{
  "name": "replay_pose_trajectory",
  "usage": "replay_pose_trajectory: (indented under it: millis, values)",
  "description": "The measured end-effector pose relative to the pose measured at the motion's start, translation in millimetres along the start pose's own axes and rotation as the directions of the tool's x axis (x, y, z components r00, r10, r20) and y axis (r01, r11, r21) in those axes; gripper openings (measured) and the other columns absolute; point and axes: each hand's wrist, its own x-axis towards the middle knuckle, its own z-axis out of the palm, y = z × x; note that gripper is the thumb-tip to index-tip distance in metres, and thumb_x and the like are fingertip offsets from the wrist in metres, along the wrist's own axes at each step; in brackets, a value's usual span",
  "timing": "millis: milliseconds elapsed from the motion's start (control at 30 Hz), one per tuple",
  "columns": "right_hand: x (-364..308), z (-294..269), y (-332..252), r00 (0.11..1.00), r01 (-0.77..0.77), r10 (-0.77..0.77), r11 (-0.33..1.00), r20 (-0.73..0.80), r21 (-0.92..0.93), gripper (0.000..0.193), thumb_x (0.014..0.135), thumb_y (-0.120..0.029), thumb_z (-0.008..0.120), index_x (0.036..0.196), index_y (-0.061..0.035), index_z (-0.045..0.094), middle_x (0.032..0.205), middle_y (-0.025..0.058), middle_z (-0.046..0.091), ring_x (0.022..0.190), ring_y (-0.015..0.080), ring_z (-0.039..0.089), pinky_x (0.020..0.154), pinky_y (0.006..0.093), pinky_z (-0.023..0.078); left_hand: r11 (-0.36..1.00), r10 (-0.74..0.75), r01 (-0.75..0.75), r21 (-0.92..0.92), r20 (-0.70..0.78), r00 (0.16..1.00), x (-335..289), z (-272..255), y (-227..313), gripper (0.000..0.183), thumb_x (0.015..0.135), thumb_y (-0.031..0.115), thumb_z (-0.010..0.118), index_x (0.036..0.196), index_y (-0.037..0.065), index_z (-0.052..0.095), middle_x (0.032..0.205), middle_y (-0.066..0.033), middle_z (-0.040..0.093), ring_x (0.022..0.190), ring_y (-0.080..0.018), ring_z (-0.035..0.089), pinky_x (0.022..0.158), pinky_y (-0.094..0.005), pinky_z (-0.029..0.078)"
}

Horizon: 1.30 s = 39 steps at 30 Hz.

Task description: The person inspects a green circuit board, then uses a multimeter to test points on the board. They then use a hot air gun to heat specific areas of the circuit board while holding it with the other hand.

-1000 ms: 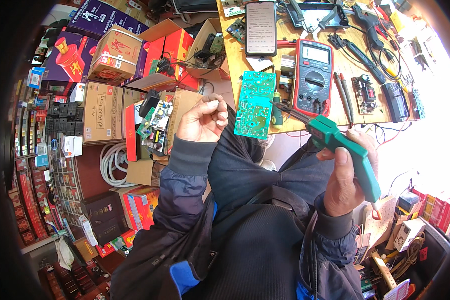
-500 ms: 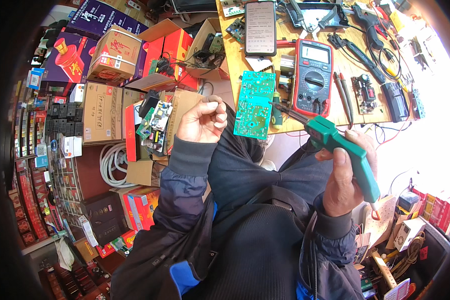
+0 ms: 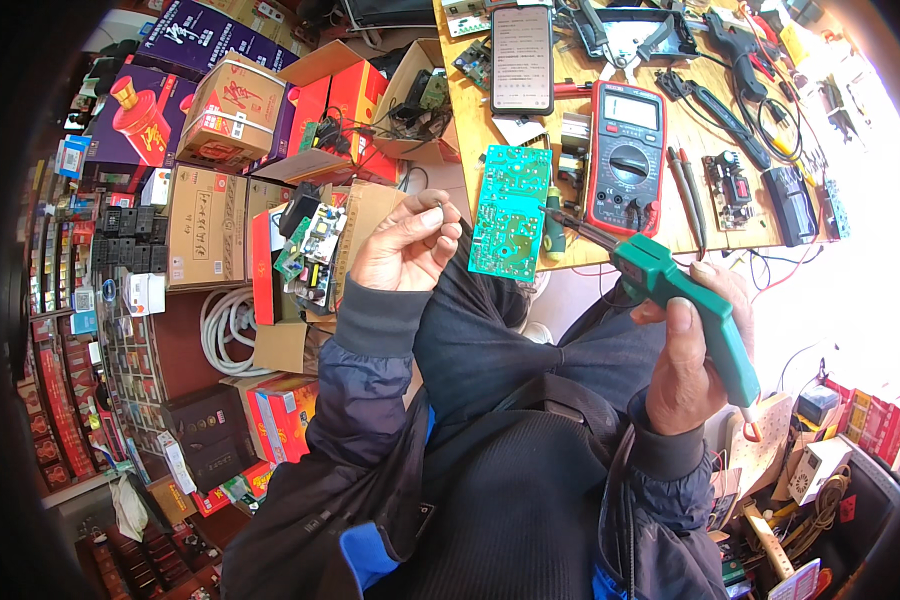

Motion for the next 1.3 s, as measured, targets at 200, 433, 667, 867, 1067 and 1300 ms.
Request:
replay_pose_trajectory:
  millis: [200,433,667,867,1067,1300]
  values:
    - [1.2,0.5,-1.2,1.0,-0.008,0.008,1.0,0.005,-0.003,0.036,0.096,-0.009,0.067,0.126,0.0097,0.061,0.102,0.0209,0.066,0.069,0.0245,0.07,0.068,0.0314,0.058,1.0,0.028,-0.028,0.003,0.005,1.0,-0.1,-1.3,4.2,0.018,0.099,0.005,0.062,0.116,0.0,0.066,0.103,-0.0138,0.074,0.091,-0.0209,0.074,0.08,-0.03,0.062]
    - [1.8,3.7,-2.3,1.0,-0.026,0.027,1.0,-0.006,0.011,0.036,0.096,-0.009,0.067,0.126,0.0094,0.06,0.095,0.0201,0.069,0.069,0.0251,0.07,0.069,0.0321,0.058,0.999,0.044,-0.044,-0.002,0.003,0.999,-2.5,-0.9,5.0,0.015,0.1,0.009,0.063,0.112,0.002,0.068,0.104,-0.0137,0.074,0.092,-0.0214,0.074,0.08,-0.0319,0.063]
    - [1.6,2.9,-2.0,0.999,-0.034,0.034,0.999,-0.004,0.021,0.037,0.096,-0.009,0.068,0.127,0.0094,0.06,0.094,0.0203,0.07,0.069,0.025,0.07,0.069,0.0322,0.058,0.999,0.035,-0.036,0.019,0.065,0.997,-1.7,-4.8,5.3,0.014,0.1,0.01,0.064,0.111,0.001,0.068,0.102,-0.0096,0.07,0.094,-0.0189,0.069,0.084,-0.0331,0.061]
    - [0.8,3.1,-0.4,0.999,-0.03,0.03,0.999,-0.011,0.036,0.037,0.095,-0.009,0.069,0.126,0.01,0.061,0.105,0.0215,0.067,0.07,0.0249,0.071,0.067,0.0324,0.059,0.998,0.06,-0.061,0.022,0.068,0.996,-2.1,-4.2,5.0,0.014,0.099,0.01,0.064,0.109,0.0,0.068,0.101,-0.0112,0.071,0.091,-0.0198,0.07,0.083,-0.0332,0.06]
    - [0.5,1.9,0.6,1.0,-0.025,0.025,0.999,0.009,0.033,0.036,0.096,-0.01,0.069,0.126,0.0097,0.061,0.107,0.0209,0.066,0.071,0.0245,0.071,0.067,0.0321,0.059,0.998,0.066,-0.068,0.014,0.104,0.992,-1.9,-5.8,4.4,0.012,0.099,0.007,0.063,0.109,0.001,0.068,0.103,-0.0117,0.069,0.093,-0.0198,0.069,0.083,-0.0328,0.06]
    - [0.5,2.4,1.3,1.0,-0.021,0.021,0.999,0.016,0.031,0.036,0.096,-0.008,0.068,0.126,0.0094,0.061,0.106,0.0206,0.066,0.072,0.0239,0.071,0.068,0.0316,0.059,0.996,0.084,-0.088,0.034,0.111,0.99,-2.3,-5.5,4.2,0.011,0.099,0.006,0.064,0.108,0.001,0.069,0.103,-0.0127,0.07,0.091,-0.0196,0.069,0.081,-0.0323,0.06]
